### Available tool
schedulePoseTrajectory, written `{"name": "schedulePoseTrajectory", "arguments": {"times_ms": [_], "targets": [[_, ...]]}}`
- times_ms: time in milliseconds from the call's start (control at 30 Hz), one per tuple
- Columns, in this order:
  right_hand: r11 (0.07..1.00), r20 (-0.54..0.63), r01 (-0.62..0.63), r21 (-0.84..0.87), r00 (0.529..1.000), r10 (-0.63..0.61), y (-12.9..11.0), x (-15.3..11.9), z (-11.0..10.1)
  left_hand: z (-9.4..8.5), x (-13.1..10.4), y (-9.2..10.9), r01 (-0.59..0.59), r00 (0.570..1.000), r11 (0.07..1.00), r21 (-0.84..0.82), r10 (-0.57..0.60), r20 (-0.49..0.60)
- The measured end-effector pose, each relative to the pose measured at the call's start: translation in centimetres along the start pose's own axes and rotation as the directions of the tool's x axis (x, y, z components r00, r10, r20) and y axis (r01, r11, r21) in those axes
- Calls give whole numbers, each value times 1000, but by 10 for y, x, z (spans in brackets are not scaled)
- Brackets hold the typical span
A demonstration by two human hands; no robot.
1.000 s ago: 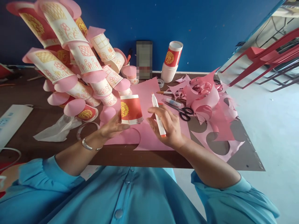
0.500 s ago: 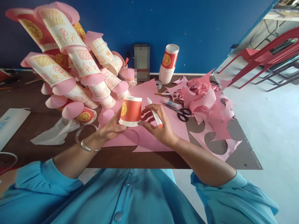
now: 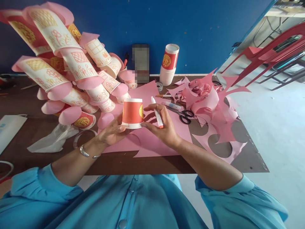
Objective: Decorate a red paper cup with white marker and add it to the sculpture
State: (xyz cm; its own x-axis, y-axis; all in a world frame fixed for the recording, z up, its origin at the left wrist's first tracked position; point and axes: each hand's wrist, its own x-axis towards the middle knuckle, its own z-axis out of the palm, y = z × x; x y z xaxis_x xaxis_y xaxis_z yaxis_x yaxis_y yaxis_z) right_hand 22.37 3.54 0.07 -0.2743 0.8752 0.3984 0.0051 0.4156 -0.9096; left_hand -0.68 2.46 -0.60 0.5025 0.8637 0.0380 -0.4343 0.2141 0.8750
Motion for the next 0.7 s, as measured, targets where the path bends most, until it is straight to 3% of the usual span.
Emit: {"name": "schedulePoseTrajectory", "arguments": {"times_ms": [300, 567, 700], "targets": [[998, 60, 49, 47, 997, -52, 10, -1, -2, 0, -4, -2, 40, 999, 995, -91, -41, -15], [993, 75, 102, -53, 992, -98, 9, -4, 1, -4, -3, -3, 40, 999, 999, 13, -41, 33], [988, 91, 92, -123, 993, -81, 9, -5, 2, -5, -3, -7, 47, 999, 991, 123, -45, -16]]}}
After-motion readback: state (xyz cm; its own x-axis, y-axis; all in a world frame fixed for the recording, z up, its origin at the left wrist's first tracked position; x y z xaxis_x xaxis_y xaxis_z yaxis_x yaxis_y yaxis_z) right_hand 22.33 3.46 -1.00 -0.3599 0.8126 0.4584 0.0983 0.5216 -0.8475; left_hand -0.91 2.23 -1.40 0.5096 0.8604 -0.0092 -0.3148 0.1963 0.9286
